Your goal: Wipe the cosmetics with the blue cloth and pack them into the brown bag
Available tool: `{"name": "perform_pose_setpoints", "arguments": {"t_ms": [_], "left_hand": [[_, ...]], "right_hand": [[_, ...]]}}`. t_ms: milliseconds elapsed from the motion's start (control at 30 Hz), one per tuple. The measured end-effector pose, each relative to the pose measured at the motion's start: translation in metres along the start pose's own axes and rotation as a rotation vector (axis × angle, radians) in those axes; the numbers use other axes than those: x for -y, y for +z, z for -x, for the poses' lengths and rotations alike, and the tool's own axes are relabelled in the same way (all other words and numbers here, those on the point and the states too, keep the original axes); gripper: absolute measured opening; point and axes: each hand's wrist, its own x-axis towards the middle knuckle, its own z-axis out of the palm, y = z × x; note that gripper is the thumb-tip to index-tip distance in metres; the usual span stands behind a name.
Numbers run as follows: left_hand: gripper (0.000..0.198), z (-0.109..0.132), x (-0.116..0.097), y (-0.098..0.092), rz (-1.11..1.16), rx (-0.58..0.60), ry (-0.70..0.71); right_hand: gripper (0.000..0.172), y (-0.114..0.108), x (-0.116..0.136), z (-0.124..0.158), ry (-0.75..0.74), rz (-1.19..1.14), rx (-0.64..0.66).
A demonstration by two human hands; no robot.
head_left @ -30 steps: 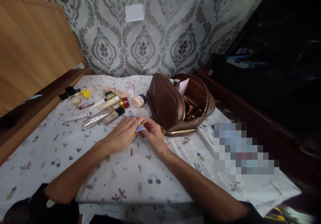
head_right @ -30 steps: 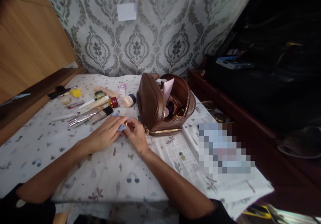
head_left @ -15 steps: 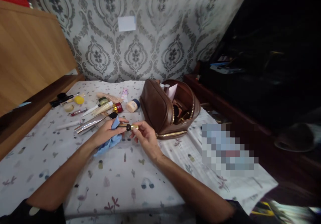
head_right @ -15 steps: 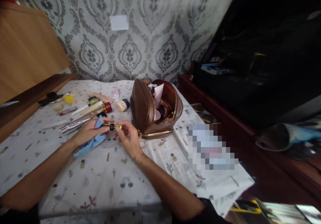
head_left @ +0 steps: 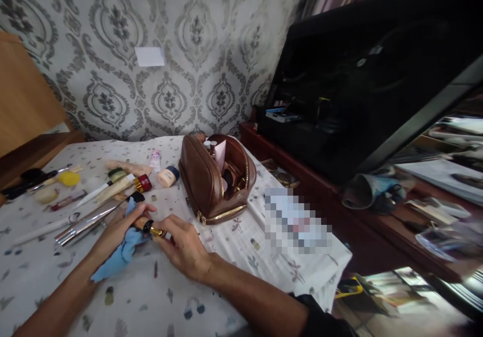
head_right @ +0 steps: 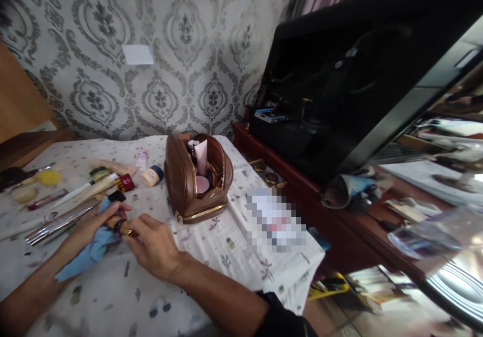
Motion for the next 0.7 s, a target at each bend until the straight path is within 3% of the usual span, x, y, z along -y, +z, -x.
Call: {"name": "perform_pose_setpoints", "arguments": {"t_ms": [100,233,333,433,600,700], "left_hand": [[0.061,0.007,-0.005,0.000,-0.096,0.010,0.016],[0.057,0.020,-0.012,0.007,-0.191,0.049,0.015],[0.049,0.032,-0.017,0.016,-0.148,0.037,-0.005],[0.044,0.038,-0.019,0.021,-0.027,0.049,-0.002],[0.043,0.036,-0.014,0.023,-0.004,0.265,-0.007],[0.043,0.037,-0.018,0.034,0.043,0.438,0.023]], "right_hand": [[0.021,-0.005,0.005,-0.004,0.017,-0.033,-0.051],[0.032,-0.015,0.017,-0.010,0.245,-0.231,-0.166],[0.038,-0.025,0.029,-0.010,0.379,-0.421,-0.181],[0.034,-0.040,0.043,-0.004,0.389,-0.416,-0.160],[0.023,-0.077,0.062,0.012,0.310,-0.311,-0.098],[0.023,-0.103,0.069,0.025,0.286,-0.276,-0.050]]}}
